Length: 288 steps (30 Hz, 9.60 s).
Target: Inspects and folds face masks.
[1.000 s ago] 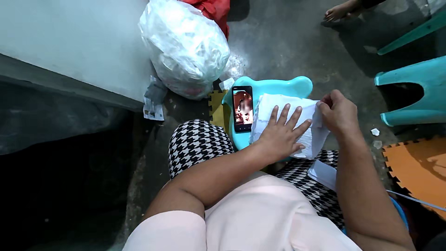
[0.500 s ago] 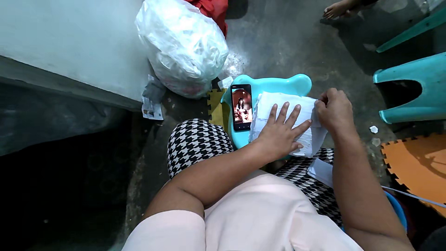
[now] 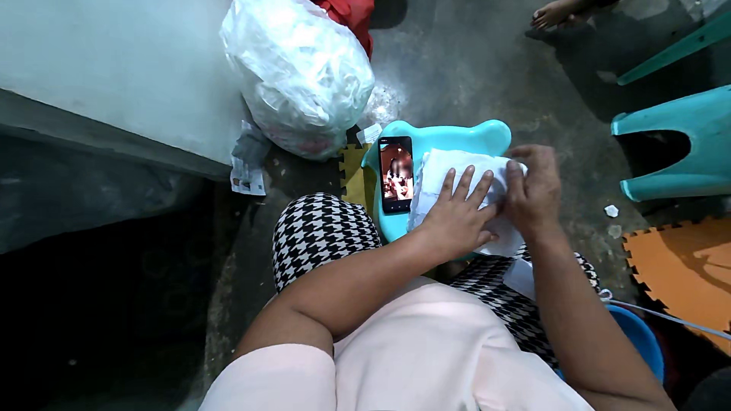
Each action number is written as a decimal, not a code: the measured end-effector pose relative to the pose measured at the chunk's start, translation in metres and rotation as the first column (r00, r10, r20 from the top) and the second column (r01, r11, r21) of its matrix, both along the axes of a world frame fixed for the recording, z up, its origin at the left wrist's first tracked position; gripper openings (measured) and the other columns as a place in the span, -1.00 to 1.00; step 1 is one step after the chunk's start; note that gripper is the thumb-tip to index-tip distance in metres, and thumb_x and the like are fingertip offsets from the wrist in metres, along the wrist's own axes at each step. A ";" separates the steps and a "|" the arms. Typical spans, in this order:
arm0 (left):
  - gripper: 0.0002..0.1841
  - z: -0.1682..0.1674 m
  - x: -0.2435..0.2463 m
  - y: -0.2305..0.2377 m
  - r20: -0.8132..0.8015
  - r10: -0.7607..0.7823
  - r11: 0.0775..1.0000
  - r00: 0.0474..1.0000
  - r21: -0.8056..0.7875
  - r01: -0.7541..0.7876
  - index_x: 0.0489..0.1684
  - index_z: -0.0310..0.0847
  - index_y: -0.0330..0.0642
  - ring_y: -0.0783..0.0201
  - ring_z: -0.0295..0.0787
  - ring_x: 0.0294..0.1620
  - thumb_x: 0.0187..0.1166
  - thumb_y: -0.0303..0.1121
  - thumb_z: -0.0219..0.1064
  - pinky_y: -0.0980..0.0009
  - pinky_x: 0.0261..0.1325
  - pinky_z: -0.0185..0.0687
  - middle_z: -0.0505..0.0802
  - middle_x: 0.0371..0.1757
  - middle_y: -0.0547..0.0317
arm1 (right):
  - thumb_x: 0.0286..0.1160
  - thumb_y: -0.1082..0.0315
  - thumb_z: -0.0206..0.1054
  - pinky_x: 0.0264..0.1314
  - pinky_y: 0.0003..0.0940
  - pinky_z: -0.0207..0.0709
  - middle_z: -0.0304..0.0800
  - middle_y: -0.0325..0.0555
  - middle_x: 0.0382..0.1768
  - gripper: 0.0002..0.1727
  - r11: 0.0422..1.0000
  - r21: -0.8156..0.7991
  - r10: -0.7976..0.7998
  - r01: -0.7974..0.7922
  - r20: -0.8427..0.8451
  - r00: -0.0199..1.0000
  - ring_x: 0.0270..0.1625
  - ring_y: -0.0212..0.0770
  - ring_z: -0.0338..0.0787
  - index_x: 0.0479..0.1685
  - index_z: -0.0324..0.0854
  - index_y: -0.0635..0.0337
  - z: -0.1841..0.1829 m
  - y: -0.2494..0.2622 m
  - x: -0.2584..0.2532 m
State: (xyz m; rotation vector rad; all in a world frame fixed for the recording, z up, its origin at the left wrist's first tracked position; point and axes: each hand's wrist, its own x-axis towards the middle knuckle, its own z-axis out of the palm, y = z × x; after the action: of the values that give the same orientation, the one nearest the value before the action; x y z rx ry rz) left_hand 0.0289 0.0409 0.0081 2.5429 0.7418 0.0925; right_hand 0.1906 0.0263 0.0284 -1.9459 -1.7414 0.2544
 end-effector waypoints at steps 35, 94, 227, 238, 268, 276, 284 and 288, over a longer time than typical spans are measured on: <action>-0.13 -0.004 -0.003 -0.022 -0.025 0.021 0.995 0.999 0.100 -0.018 0.90 0.02 -0.20 -0.30 -0.30 0.92 0.73 0.24 0.04 -0.42 0.78 -0.48 0.02 0.90 -0.28 | 0.82 0.01 -0.16 0.75 0.41 -0.03 0.15 0.33 0.77 -0.33 0.959 -0.177 -0.202 0.219 0.111 0.973 0.82 0.35 0.12 0.77 0.25 0.23 0.004 -0.058 0.015; -0.67 0.007 0.035 -0.078 0.204 0.204 0.505 0.958 -0.860 0.076 0.36 0.56 -0.22 0.28 0.73 -0.10 0.68 -0.40 0.28 0.34 0.04 0.69 0.71 0.24 -0.07 | 0.34 0.31 0.38 -0.22 -0.49 0.62 0.72 -0.08 -0.26 -0.83 0.974 -0.157 -0.197 0.166 -0.204 0.959 -0.27 -0.36 0.70 -0.30 0.74 0.24 0.010 -0.195 0.028; -0.71 0.029 0.066 -0.072 0.453 0.228 0.535 0.862 -0.798 0.278 0.16 0.63 -0.44 0.29 0.75 -0.10 0.82 -0.44 0.02 0.35 0.08 0.67 0.79 -0.05 -0.08 | 0.46 0.29 0.41 0.15 -0.62 0.63 0.71 -0.44 -0.01 -0.92 0.986 0.124 -0.017 0.111 -0.586 0.810 0.11 -0.52 0.71 -0.17 0.63 -0.05 0.004 -0.206 0.048; -0.73 0.033 0.067 -0.073 0.442 0.228 0.472 0.867 -0.829 0.298 0.24 0.56 -0.43 0.36 0.72 -0.17 0.65 -0.56 0.20 0.41 0.00 0.64 0.80 -0.09 -0.05 | 0.46 0.30 0.40 0.09 -0.65 0.62 0.70 -0.35 -0.06 -0.89 0.979 0.136 -0.065 0.152 -0.500 0.864 0.04 -0.54 0.70 -0.19 0.63 0.09 0.005 -0.204 0.044; -0.76 0.028 0.065 -0.070 0.379 0.287 0.477 0.880 -0.853 0.211 0.15 0.60 -0.41 0.37 0.71 -0.33 0.60 -0.56 0.21 0.38 -0.12 0.67 0.79 -0.27 0.04 | 0.49 0.26 0.35 0.11 -0.66 0.57 0.69 -0.23 -0.12 -0.84 0.988 0.105 -0.068 0.114 -0.365 0.929 0.03 -0.52 0.67 -0.26 0.62 0.17 0.012 -0.204 0.046; -0.74 0.028 0.064 -0.071 0.356 0.262 0.488 0.897 -0.851 0.195 0.16 0.61 -0.35 0.36 0.65 -0.32 0.65 -0.54 0.10 0.38 -0.15 0.60 0.76 -0.26 0.04 | 0.61 0.29 0.26 0.30 -0.51 0.64 0.77 -0.33 0.12 -0.96 0.987 0.125 -0.030 0.102 -0.476 0.879 0.27 -0.44 0.73 -0.16 0.52 0.00 0.017 -0.207 0.051; -0.67 0.034 0.063 -0.073 0.452 0.108 0.543 0.886 -0.773 0.328 0.08 0.69 -0.42 0.28 0.69 -0.07 0.71 -0.53 -0.04 0.33 0.07 0.57 0.79 -0.04 -0.06 | 0.62 0.33 0.26 0.11 -0.68 0.58 0.60 -0.54 -0.13 -0.90 0.984 0.140 -0.026 0.111 -0.506 0.862 -0.03 -0.65 0.64 -0.03 0.48 -0.05 0.015 -0.207 0.053; -0.76 0.034 0.064 -0.075 0.465 0.102 0.575 0.879 -0.749 0.330 0.08 0.67 -0.46 0.28 0.68 -0.17 0.61 -0.54 0.16 0.34 -0.01 0.58 0.79 -0.15 -0.07 | 0.65 0.28 0.25 0.11 -0.67 0.61 0.66 -0.41 -0.11 -0.82 0.989 0.098 -0.051 0.107 -0.452 0.891 -0.05 -0.64 0.67 0.05 0.49 0.16 0.020 -0.209 0.054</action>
State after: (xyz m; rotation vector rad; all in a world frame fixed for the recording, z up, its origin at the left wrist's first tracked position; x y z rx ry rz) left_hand 0.0925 -0.0343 0.0420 1.5491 0.2853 0.2430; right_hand 0.2441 -0.1823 0.0485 -1.6983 -1.3394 0.5135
